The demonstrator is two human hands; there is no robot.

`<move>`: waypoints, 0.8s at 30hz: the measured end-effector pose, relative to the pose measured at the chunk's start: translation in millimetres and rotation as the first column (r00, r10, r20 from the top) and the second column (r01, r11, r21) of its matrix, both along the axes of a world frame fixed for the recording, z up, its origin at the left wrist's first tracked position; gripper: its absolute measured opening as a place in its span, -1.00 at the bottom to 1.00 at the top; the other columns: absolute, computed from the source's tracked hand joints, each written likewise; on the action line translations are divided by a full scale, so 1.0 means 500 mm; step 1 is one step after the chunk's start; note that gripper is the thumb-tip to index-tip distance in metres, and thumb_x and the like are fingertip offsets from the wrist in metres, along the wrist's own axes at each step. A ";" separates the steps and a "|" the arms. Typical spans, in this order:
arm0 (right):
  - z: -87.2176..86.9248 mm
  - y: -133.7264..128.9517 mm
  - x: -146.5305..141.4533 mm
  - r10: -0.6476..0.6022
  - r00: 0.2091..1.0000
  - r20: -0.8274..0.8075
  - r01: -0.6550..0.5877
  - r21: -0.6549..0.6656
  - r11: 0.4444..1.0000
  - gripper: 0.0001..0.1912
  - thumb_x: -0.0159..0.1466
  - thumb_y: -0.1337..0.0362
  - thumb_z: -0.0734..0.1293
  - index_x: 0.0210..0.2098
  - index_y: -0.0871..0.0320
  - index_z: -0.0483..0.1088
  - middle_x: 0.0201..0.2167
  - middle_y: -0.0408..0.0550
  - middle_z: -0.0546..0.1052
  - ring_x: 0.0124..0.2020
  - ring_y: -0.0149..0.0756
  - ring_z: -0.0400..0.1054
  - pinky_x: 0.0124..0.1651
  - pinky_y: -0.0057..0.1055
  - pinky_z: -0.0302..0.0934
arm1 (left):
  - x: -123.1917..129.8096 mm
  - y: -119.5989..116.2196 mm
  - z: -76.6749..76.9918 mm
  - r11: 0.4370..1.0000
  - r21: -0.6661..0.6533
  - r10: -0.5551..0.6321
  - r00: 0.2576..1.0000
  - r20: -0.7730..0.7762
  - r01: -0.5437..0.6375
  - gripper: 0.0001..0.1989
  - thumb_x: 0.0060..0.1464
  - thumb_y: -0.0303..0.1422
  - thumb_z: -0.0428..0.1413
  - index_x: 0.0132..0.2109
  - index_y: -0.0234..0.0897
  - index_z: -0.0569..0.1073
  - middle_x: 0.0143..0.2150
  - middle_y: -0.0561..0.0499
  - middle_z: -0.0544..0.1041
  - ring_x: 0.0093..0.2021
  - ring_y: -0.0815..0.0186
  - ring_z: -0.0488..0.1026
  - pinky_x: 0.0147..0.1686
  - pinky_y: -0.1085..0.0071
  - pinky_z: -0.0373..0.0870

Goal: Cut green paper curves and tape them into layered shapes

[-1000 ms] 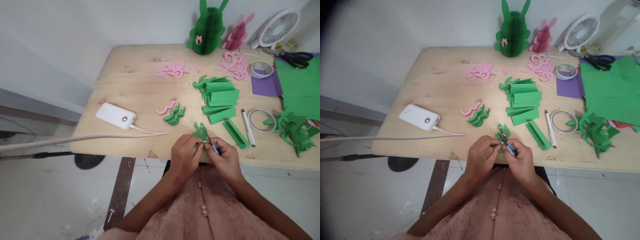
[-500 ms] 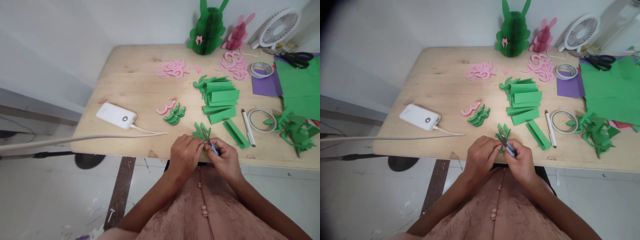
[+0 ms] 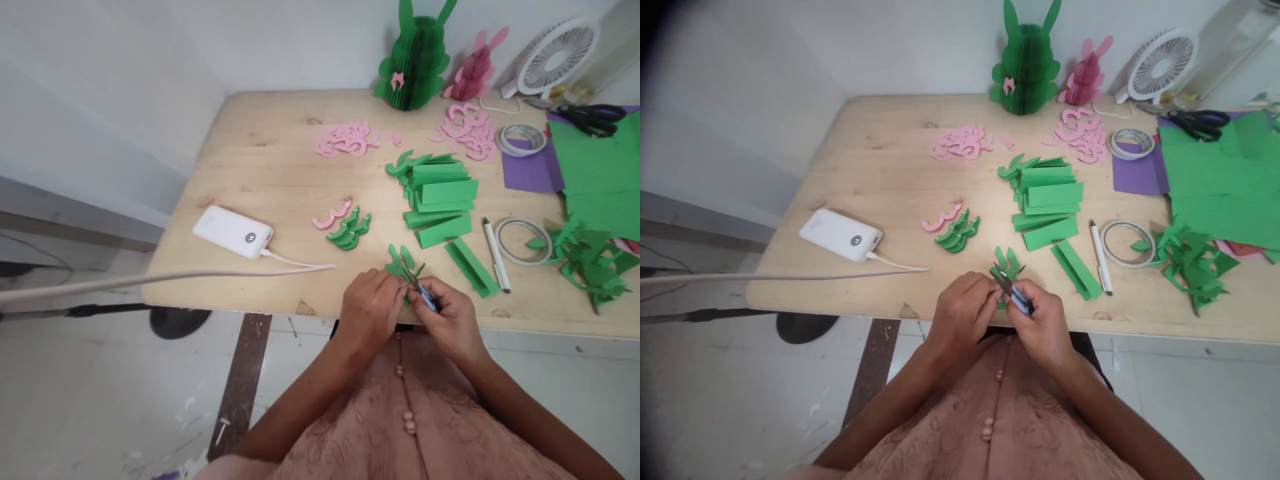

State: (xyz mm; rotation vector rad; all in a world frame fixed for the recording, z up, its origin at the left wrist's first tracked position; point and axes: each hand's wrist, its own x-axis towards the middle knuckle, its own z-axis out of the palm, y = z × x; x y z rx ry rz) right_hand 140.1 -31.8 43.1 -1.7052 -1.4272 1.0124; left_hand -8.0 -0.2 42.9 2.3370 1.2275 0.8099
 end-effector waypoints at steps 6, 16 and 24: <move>0.005 0.004 0.002 0.019 0.999 0.048 -0.018 -0.031 0.999 -0.85 0.16 0.26 0.27 -0.47 0.16 0.43 -0.61 -0.20 0.40 -0.58 -0.43 0.21 -0.51 -0.51 0.10 | 0.001 0.002 0.000 0.986 -0.164 0.050 0.991 0.121 -0.030 -0.81 0.20 -0.42 -0.05 -0.35 -0.25 0.42 -0.39 -0.03 0.52 -0.33 0.28 0.44 -0.29 0.37 0.35; 0.006 0.007 -0.001 -0.027 1.000 0.002 0.027 -0.058 0.998 -0.85 0.15 0.23 0.29 -0.44 0.17 0.45 -0.63 -0.21 0.37 -0.60 -0.43 0.18 -0.54 -0.52 0.06 | -0.002 0.006 -0.003 0.909 -0.417 0.142 0.948 0.285 -0.011 -0.85 0.12 -0.43 0.01 -0.38 -0.26 0.44 -0.42 0.00 0.52 -0.36 0.30 0.44 -0.31 0.41 0.35; 0.006 0.008 -0.007 -0.100 0.983 -0.157 0.086 -0.097 0.992 -0.84 0.12 0.19 0.34 -0.46 0.16 0.45 -0.58 -0.18 0.40 -0.55 -0.40 0.21 -0.50 -0.49 0.10 | 0.002 0.005 0.006 0.849 -0.528 0.242 0.903 0.356 -0.020 -0.85 0.09 -0.42 0.04 -0.41 -0.26 0.46 -0.43 0.03 0.54 -0.37 0.33 0.45 -0.30 0.43 0.35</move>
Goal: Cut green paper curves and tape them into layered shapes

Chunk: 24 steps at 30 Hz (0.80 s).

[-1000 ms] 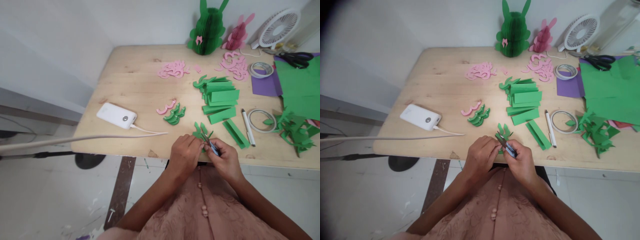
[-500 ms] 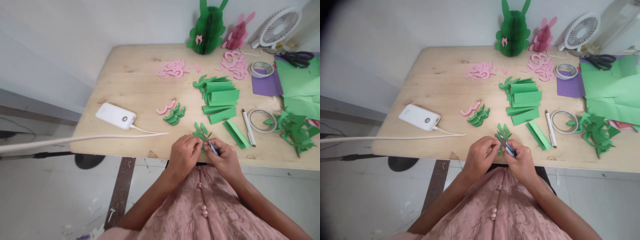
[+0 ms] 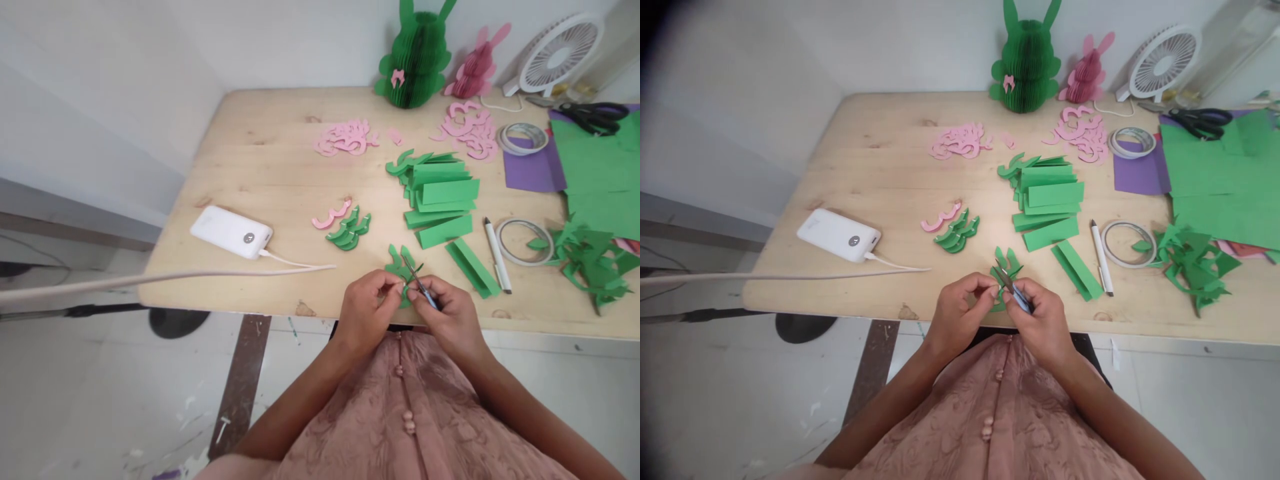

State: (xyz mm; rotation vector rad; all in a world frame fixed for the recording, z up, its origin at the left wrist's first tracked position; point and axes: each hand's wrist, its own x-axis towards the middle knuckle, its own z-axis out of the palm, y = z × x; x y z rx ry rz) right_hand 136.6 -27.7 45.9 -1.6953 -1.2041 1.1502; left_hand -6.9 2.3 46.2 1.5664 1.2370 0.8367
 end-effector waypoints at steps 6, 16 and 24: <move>0.002 0.000 -0.003 -0.032 0.999 -0.037 0.032 -0.003 0.999 -0.85 0.11 0.20 0.34 -0.46 0.16 0.43 -0.60 -0.19 0.36 -0.57 -0.42 0.17 -0.53 -0.50 0.09 | 0.003 -0.005 -0.002 0.998 0.053 0.031 0.999 -0.027 -0.029 -0.86 0.09 -0.43 0.03 -0.38 -0.27 0.45 -0.41 0.01 0.54 -0.35 0.31 0.45 -0.29 0.42 0.36; 0.008 0.000 -0.003 -0.044 0.996 -0.077 0.040 -0.060 0.997 -0.83 0.10 0.17 0.34 -0.46 0.16 0.41 -0.64 -0.24 0.30 -0.62 -0.47 0.10 -0.58 -0.52 0.02 | 0.009 -0.006 -0.010 0.981 -0.163 0.135 0.970 0.201 -0.103 -0.87 0.08 -0.37 0.08 -0.39 -0.31 0.47 -0.46 0.06 0.50 -0.43 0.38 0.40 -0.35 0.48 0.34; 0.007 -0.004 -0.002 -0.075 0.989 -0.130 0.056 -0.148 0.987 -0.84 0.13 0.16 0.33 -0.41 0.13 0.39 -0.63 -0.25 0.27 -0.60 -0.42 0.19 -0.55 -0.49 0.14 | 0.008 -0.013 -0.016 0.988 0.000 0.153 0.981 0.121 -0.154 -0.87 0.11 -0.38 0.06 -0.37 -0.30 0.44 -0.47 0.06 0.48 -0.43 0.38 0.41 -0.38 0.47 0.34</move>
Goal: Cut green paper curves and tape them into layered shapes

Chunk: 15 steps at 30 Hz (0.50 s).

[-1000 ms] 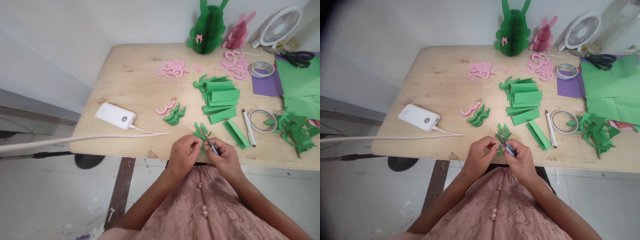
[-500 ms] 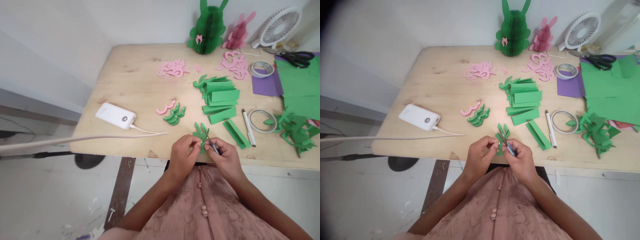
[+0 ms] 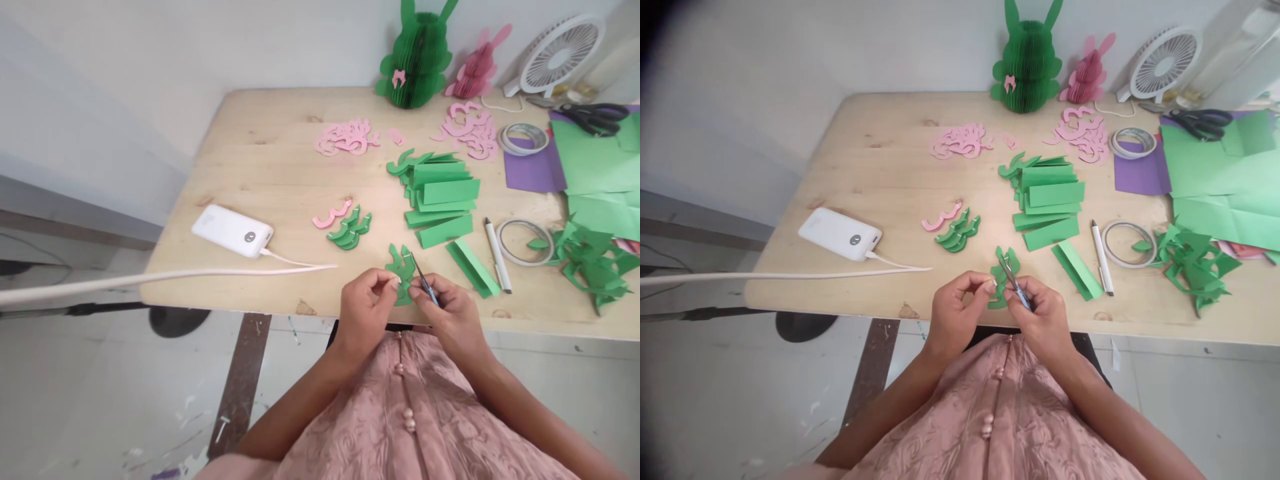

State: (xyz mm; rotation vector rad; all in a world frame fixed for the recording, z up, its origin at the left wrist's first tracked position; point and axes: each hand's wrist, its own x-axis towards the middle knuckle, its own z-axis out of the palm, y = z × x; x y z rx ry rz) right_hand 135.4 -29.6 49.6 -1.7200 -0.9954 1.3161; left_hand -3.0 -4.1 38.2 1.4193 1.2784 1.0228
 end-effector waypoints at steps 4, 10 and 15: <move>0.001 0.000 -0.001 0.010 1.000 0.014 -0.010 -0.013 1.000 -0.83 0.13 0.14 0.32 -0.40 0.13 0.39 -0.62 -0.23 0.30 -0.58 -0.40 0.22 -0.55 -0.48 0.13 | 0.001 -0.005 -0.005 0.920 0.392 0.101 0.947 -0.306 0.029 -0.88 0.14 -0.47 0.02 -0.35 -0.29 0.43 -0.45 0.01 0.49 -0.39 0.33 0.42 -0.34 0.42 0.33; -0.002 0.003 -0.001 0.024 0.996 0.089 -0.028 0.045 0.999 -0.83 0.13 0.16 0.31 -0.42 0.14 0.39 -0.62 -0.24 0.27 -0.59 -0.45 0.12 -0.55 -0.49 0.04 | 0.005 -0.007 -0.011 0.801 0.583 0.210 0.850 -0.483 0.133 -0.85 0.15 -0.49 0.01 -0.38 -0.29 0.39 -0.49 0.01 0.47 -0.43 0.32 0.38 -0.38 0.38 0.28; -0.001 0.005 -0.002 0.033 0.989 0.143 -0.047 0.095 0.994 -0.84 0.12 0.18 0.31 -0.45 0.16 0.40 -0.61 -0.23 0.29 -0.58 -0.45 0.09 -0.53 -0.49 0.01 | 0.006 -0.007 -0.008 0.772 0.609 0.235 0.806 -0.543 0.185 -0.82 0.17 -0.48 -0.01 -0.40 -0.28 0.38 -0.50 0.01 0.45 -0.43 0.31 0.36 -0.40 0.35 0.25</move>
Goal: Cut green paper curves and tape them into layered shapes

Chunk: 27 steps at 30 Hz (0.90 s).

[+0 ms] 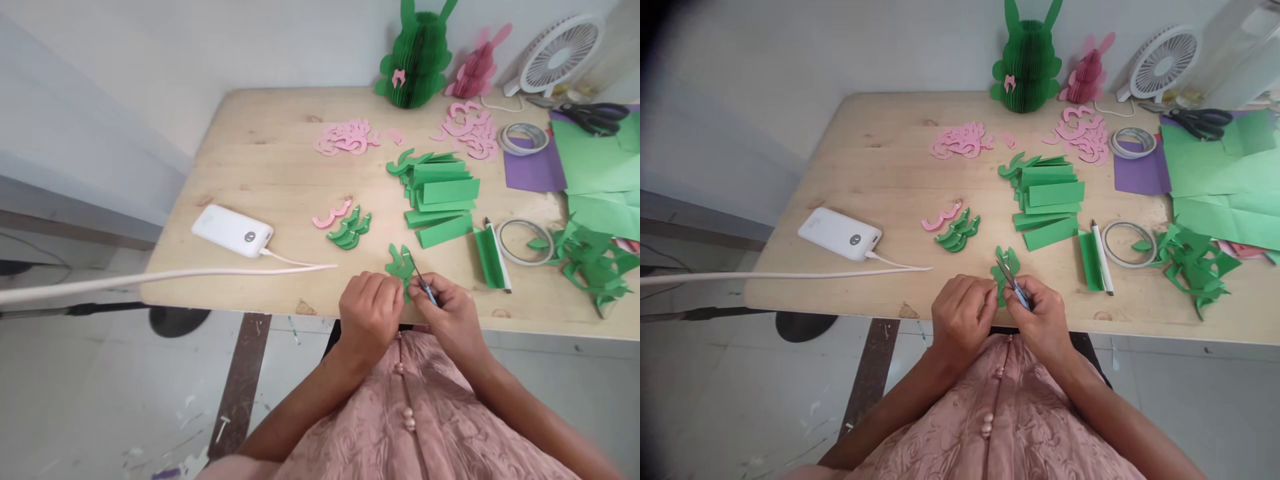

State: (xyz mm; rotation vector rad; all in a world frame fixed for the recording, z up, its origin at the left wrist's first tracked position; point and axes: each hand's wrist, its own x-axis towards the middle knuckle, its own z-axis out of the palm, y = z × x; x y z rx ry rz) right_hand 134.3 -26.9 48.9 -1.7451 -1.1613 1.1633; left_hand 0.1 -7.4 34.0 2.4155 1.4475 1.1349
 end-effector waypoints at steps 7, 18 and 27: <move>-0.006 0.001 -0.002 -0.016 0.999 -0.045 0.018 0.052 0.998 -0.87 0.11 0.21 0.32 -0.46 0.15 0.43 -0.58 -0.20 0.35 -0.53 -0.41 0.18 -0.47 -0.49 0.09 | -0.002 -0.002 -0.004 1.000 0.007 -0.013 1.000 -0.016 0.013 -0.82 0.19 -0.47 -0.02 -0.37 -0.29 0.41 -0.50 -0.01 0.45 -0.45 0.30 0.34 -0.42 0.34 0.20; -0.007 0.000 -0.004 -0.020 0.999 -0.039 0.022 0.065 0.998 -0.88 0.12 0.21 0.33 -0.47 0.13 0.43 -0.59 -0.20 0.38 -0.54 -0.39 0.22 -0.46 -0.48 0.14 | -0.004 -0.003 -0.005 0.999 -0.029 -0.029 0.999 0.017 0.029 -0.84 0.19 -0.44 0.01 -0.35 -0.31 0.42 -0.50 -0.02 0.47 -0.44 0.29 0.37 -0.40 0.34 0.24; -0.011 -0.003 -0.002 0.004 1.000 -0.028 -0.002 0.067 0.998 -0.87 0.14 0.21 0.32 -0.45 0.13 0.43 -0.59 -0.20 0.37 -0.53 -0.40 0.21 -0.47 -0.48 0.12 | -0.006 -0.002 -0.002 0.997 -0.051 -0.059 0.997 0.045 0.062 -0.86 0.17 -0.46 0.02 -0.36 -0.29 0.41 -0.48 -0.02 0.49 -0.44 0.30 0.36 -0.40 0.34 0.22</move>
